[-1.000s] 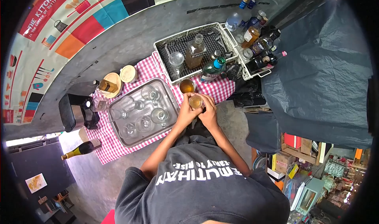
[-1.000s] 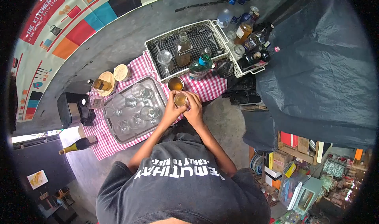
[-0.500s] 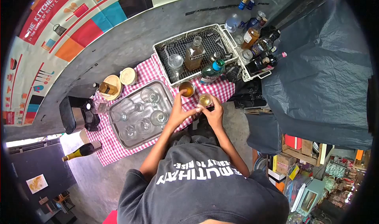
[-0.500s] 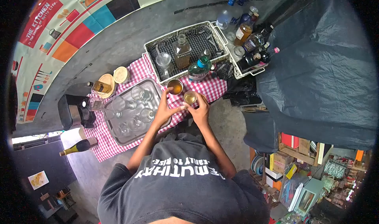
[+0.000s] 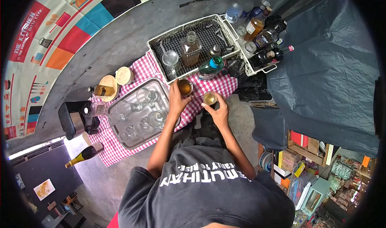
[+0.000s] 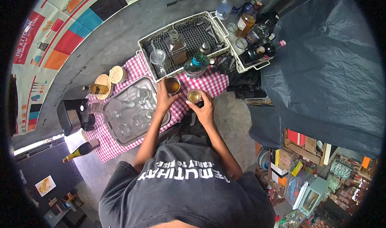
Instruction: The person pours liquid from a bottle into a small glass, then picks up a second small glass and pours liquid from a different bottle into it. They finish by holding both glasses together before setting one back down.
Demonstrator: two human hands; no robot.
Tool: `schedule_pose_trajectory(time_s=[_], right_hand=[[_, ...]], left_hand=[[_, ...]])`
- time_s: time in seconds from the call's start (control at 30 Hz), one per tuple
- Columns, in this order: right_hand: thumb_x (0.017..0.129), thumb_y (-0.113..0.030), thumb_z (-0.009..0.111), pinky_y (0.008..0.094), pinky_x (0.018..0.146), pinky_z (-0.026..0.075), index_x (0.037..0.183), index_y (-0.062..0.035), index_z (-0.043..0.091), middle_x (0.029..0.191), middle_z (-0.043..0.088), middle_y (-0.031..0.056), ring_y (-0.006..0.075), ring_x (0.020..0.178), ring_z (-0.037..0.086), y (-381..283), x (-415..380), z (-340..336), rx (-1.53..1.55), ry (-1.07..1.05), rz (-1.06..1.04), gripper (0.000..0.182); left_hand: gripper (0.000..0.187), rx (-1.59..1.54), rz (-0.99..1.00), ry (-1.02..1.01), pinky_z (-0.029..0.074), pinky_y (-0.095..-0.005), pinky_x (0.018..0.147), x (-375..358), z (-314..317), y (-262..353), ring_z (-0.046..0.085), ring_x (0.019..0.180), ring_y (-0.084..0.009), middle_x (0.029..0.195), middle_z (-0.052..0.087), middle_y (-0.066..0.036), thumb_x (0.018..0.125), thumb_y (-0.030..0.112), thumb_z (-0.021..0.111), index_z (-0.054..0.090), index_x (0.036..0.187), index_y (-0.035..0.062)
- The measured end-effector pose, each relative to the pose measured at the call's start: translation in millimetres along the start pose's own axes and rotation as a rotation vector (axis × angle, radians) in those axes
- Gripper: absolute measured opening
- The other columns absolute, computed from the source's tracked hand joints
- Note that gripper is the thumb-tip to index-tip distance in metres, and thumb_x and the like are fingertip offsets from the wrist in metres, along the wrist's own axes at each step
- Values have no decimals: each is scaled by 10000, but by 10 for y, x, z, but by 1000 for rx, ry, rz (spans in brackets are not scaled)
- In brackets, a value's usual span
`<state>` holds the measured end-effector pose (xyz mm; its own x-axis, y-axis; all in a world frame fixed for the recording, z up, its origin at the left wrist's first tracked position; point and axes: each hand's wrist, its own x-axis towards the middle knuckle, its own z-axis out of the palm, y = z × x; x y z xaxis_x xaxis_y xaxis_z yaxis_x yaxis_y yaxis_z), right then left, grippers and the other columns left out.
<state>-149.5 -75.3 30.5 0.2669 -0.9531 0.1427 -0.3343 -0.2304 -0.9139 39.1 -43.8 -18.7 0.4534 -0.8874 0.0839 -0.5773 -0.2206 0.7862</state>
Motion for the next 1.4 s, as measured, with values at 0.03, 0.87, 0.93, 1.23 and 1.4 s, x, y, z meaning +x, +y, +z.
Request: schedule_pose_trajectory(time_s=[0.03,0.87,0.93,1.23,1.4], right_hand=[[730,-172,837,390,890,486,1146,-7,623,1094,654,144,286,1041,624,24,8,2,16,-8,3,497],[723,-180,843,390,870,501,1163,5,617,1078,667,150,284,1012,648,-142,96,-67,32,-47,-42,528],[724,-177,842,380,871,505,1154,14,619,1088,669,152,274,1015,652,-166,74,-70,64,-42,-35,521],[728,-190,835,375,862,510,1123,18,631,1074,673,150,275,1006,657,-339,-7,-88,116,-10,-61,491],[726,-233,826,390,872,505,1111,10,635,1075,671,150,288,1008,649,-522,-17,-110,80,-32,-108,494]], left_hand=[[943,-23,-16,20,410,-447,1023,-11,35,7,484,1206,-404,1291,478,-218,589,118,878,376,1379,-1],[882,-394,-77,118,431,-380,1024,-111,313,-309,561,1178,-315,1270,548,-205,626,45,799,362,1389,-21],[910,-411,-66,105,424,-382,1036,-129,321,-342,549,1197,-318,1288,537,-207,616,62,812,359,1400,-27],[924,-452,27,77,372,-373,1082,-224,234,-194,497,1261,-268,1344,501,-175,647,158,818,331,1411,-21],[872,-560,47,33,420,-373,1022,-288,97,61,545,1168,-276,1233,523,-175,635,163,835,350,1333,-30]])
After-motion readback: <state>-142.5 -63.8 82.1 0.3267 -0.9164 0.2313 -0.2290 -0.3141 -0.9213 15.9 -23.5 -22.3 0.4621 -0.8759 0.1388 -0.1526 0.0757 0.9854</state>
